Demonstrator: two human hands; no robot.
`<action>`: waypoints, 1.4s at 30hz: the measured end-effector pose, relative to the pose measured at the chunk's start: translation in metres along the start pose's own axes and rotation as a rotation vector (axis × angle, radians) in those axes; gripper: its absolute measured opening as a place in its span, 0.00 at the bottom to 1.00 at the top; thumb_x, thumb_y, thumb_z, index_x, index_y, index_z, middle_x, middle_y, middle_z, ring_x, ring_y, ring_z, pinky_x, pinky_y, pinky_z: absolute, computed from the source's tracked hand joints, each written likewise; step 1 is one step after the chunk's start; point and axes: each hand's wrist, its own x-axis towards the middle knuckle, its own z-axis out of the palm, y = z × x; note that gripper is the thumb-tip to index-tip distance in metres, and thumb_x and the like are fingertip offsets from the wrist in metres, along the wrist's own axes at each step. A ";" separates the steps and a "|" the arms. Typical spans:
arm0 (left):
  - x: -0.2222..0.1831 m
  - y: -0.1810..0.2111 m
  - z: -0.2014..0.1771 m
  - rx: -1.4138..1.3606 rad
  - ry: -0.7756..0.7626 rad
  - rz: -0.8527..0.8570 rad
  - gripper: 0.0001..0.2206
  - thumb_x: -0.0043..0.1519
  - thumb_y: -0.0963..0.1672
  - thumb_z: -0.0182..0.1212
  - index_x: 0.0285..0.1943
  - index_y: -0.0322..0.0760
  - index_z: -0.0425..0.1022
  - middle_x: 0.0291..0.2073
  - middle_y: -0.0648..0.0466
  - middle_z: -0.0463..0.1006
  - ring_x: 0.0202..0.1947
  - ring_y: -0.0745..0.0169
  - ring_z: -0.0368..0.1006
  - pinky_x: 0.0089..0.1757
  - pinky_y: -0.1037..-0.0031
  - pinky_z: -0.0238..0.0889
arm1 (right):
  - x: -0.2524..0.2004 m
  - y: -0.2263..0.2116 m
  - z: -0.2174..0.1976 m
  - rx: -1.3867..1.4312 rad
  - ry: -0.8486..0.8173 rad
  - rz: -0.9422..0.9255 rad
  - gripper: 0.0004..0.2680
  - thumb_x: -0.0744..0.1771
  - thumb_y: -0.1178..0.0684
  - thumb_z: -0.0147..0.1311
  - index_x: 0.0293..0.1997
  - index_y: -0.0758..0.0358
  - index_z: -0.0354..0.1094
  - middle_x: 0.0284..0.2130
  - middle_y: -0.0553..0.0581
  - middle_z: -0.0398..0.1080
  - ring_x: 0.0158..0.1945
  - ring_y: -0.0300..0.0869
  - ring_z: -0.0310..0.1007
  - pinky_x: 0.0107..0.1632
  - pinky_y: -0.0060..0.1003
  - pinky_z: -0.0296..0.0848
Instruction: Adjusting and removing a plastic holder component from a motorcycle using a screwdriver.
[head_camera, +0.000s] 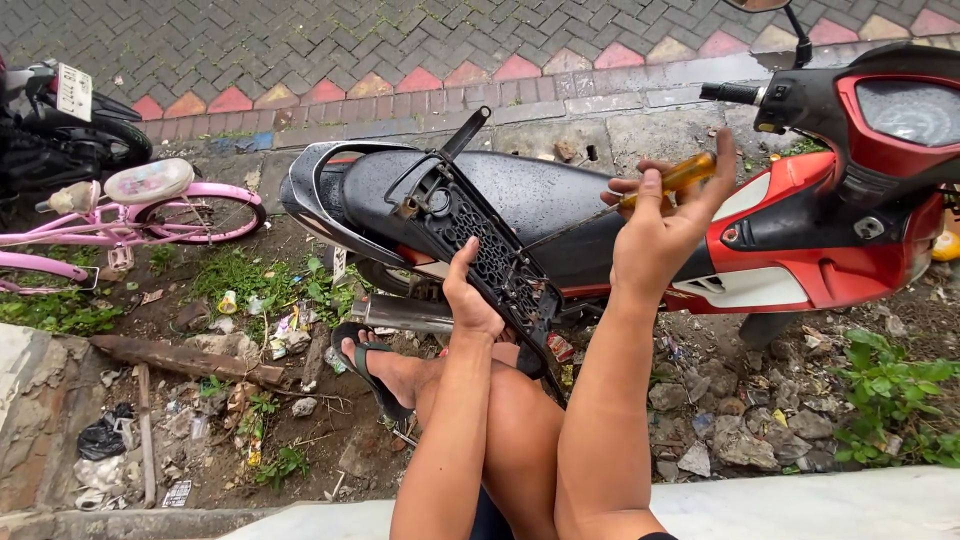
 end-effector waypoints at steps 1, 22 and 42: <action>0.011 -0.008 -0.015 -0.070 0.015 -0.008 0.43 0.63 0.49 0.66 0.81 0.34 0.41 0.75 0.28 0.43 0.74 0.20 0.42 0.69 0.32 0.41 | 0.000 -0.002 -0.002 0.020 0.020 -0.012 0.24 0.76 0.65 0.42 0.77 0.34 0.44 0.47 0.61 0.72 0.38 0.47 0.84 0.45 0.43 0.94; -0.098 0.054 0.146 -0.084 0.311 -0.096 0.31 0.55 0.52 0.59 0.68 0.37 0.72 0.64 0.52 0.74 0.67 0.56 0.67 0.64 0.65 0.57 | -0.002 -0.078 -0.071 0.317 0.336 -0.069 0.09 0.72 0.57 0.46 0.58 0.60 0.67 0.38 0.57 0.76 0.18 0.38 0.60 0.17 0.28 0.50; -0.134 0.097 0.159 -0.454 0.198 0.088 0.38 0.48 0.54 0.59 0.68 0.31 0.67 0.61 0.41 0.72 0.62 0.40 0.68 0.62 0.49 0.61 | -0.030 -0.122 -0.051 0.346 0.134 -0.099 0.04 0.71 0.55 0.53 0.48 0.62 0.71 0.27 0.52 0.64 0.16 0.34 0.52 0.18 0.30 0.48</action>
